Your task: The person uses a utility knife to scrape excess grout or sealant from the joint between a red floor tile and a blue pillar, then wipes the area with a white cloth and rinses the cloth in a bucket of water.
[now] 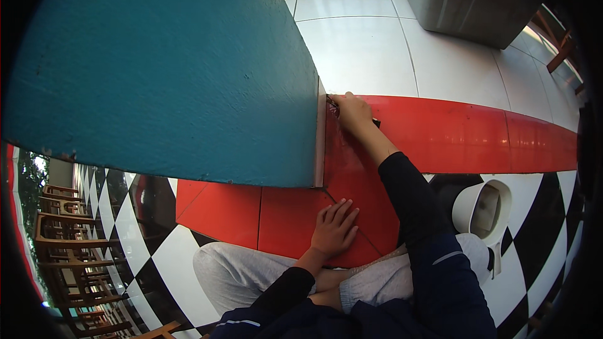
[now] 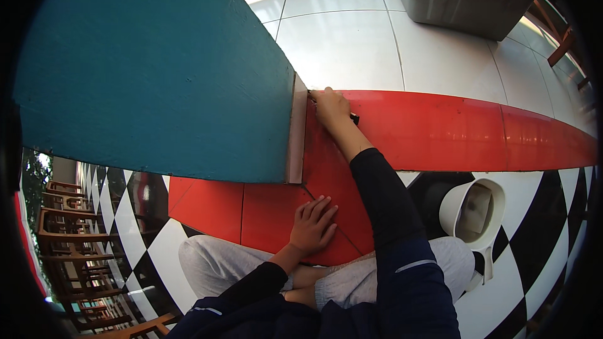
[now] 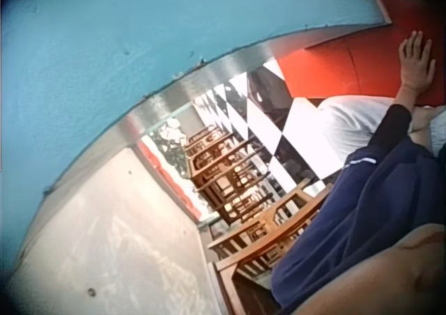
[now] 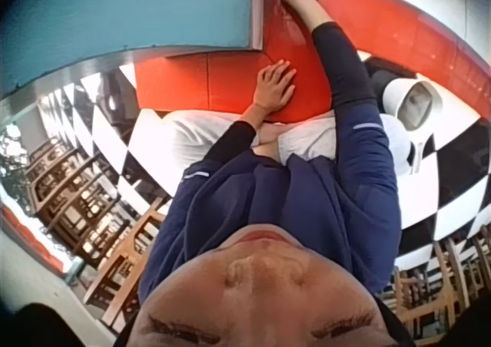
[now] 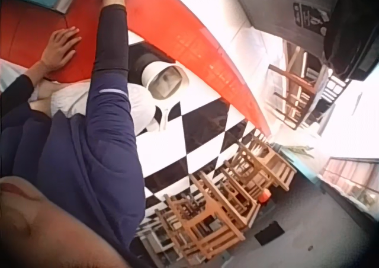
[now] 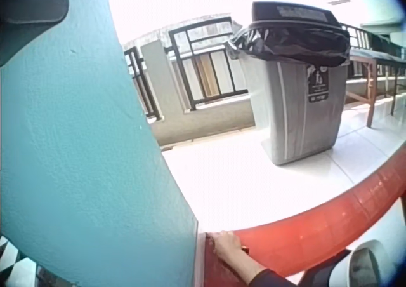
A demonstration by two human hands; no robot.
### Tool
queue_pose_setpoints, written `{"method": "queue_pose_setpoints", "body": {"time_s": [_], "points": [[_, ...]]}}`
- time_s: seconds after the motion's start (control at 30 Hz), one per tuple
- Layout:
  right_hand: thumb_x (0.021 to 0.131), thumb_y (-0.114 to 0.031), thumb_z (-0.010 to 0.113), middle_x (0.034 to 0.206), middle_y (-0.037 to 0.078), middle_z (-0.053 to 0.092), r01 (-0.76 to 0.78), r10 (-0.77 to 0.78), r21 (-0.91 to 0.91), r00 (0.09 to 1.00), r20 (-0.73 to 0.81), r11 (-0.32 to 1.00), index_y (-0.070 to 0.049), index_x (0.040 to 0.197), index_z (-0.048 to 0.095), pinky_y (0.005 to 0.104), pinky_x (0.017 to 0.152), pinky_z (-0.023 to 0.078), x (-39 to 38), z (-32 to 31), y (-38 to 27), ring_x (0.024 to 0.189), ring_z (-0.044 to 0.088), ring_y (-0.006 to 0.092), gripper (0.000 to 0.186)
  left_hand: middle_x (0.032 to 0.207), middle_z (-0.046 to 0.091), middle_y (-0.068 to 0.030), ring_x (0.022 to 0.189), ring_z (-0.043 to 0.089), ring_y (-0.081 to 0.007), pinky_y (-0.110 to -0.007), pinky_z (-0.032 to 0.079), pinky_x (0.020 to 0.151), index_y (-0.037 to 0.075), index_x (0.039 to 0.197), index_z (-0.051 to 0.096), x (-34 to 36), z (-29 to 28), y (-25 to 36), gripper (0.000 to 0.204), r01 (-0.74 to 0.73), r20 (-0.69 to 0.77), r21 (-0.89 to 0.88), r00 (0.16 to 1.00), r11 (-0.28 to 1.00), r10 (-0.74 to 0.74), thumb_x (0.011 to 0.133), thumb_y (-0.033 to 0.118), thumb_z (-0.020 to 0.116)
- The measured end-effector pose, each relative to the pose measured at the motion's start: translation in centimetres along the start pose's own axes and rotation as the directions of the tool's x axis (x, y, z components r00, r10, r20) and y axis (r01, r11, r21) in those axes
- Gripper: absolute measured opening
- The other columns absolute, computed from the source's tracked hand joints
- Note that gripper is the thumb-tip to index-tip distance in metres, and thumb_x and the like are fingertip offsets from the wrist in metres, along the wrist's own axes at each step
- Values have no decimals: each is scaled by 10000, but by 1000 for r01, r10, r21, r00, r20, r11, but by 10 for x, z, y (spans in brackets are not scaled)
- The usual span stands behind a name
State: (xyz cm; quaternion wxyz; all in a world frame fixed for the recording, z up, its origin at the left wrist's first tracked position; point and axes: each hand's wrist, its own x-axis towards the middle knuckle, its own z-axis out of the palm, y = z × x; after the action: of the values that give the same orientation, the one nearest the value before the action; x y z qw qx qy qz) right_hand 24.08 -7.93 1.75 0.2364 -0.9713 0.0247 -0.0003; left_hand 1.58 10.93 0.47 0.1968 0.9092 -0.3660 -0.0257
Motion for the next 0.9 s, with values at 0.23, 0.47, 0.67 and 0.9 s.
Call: {"method": "queue_pose_setpoints", "body": {"time_s": [0.23, 0.47, 0.67, 0.9], "points": [[859, -114, 503, 977, 120, 584, -32, 27, -33, 993, -119, 999, -206, 1140, 600, 438, 713, 512, -1, 3, -6, 883, 588, 329, 311, 1380, 428, -70, 1303, 358, -221, -435, 264, 1045, 147, 1249, 541, 2, 0, 1, 433, -5, -5, -1, 1000, 1000, 5, 844, 300, 564], [872, -116, 480, 991, 104, 598, -46, 44, -14, 994, -98, 999, -245, 1075, 642, 418, 712, 535, -7, 4, -9, 915, 601, 326, 291, 1383, 425, -70, 1304, 355, -221, -435, 267, 1039, 150, 1246, 544, 0, 1, -1, 429, 0, 5, 7, 1000, 1000, 0, 844, 300, 564], [868, -167, 528, 972, 104, 588, -19, 16, -23, 992, -127, 1000, -202, 1084, 630, 421, 742, 500, -4, -1, 8, 916, 592, 313, 241, 1383, 425, -71, 1306, 353, -222, -436, 267, 1037, 149, 1249, 543, 4, 0, 1, 431, -11, -13, -4, 1000, 1000, 11, 846, 300, 561], [850, -116, 522, 1004, 82, 599, 29, -31, -19, 995, -91, 999, -277, 1112, 626, 425, 755, 507, -13, -14, 12, 970, 597, 290, 326, 1361, 436, -85, 1286, 372, -242, -438, 276, 1025, 135, 1232, 546, 0, -1, 2, 437, -16, -17, 0, 1000, 1000, 16, 823, 283, 584]]}}
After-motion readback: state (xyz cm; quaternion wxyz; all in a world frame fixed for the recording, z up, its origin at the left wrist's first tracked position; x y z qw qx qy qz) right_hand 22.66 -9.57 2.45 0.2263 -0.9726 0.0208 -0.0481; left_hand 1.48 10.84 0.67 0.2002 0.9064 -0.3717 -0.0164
